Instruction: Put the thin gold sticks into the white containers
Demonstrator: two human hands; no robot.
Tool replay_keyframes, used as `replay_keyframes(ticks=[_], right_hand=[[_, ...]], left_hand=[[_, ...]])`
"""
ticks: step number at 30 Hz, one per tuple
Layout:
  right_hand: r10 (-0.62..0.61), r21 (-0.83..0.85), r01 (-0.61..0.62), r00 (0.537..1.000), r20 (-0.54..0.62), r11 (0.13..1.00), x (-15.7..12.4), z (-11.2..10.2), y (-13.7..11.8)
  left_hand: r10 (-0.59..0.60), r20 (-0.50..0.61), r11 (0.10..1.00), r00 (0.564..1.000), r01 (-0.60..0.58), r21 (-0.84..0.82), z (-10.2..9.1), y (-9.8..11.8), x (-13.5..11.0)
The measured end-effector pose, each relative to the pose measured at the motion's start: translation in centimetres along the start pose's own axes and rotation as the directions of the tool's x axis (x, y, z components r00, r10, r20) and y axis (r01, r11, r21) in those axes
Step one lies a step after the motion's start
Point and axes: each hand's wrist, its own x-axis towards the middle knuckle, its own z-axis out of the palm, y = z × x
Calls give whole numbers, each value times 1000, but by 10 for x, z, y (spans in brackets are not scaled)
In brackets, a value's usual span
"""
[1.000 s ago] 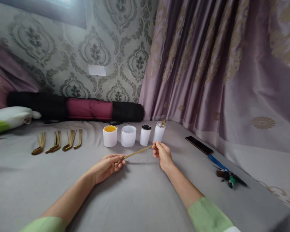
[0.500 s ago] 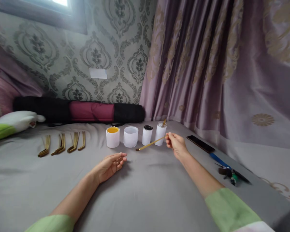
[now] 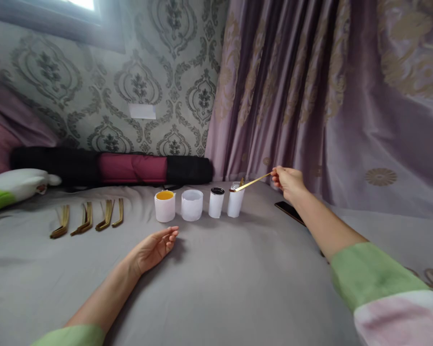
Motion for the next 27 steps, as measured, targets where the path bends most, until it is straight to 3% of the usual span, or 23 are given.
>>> replay_keyframes(ticks=[4,8,17,27], right_hand=[[-2,9,3,997,-78,1000,12,0,-13],[-83,-81,73,989,-120,994,23,3,-21],[-191,-204,169,977,-96,964,31,19,-31],[-240,-300,219,970,-34,928,38,34,-18]], left_hand=[[-1,0,1000,1000,1,-7,1,1,0],[3,1,1000,1000,-2,-4,1,1,0],[-12,1,1000,1000,12,-12,2,1,-1],[-5,11,1000,1000,5,-1,2,1,-1]])
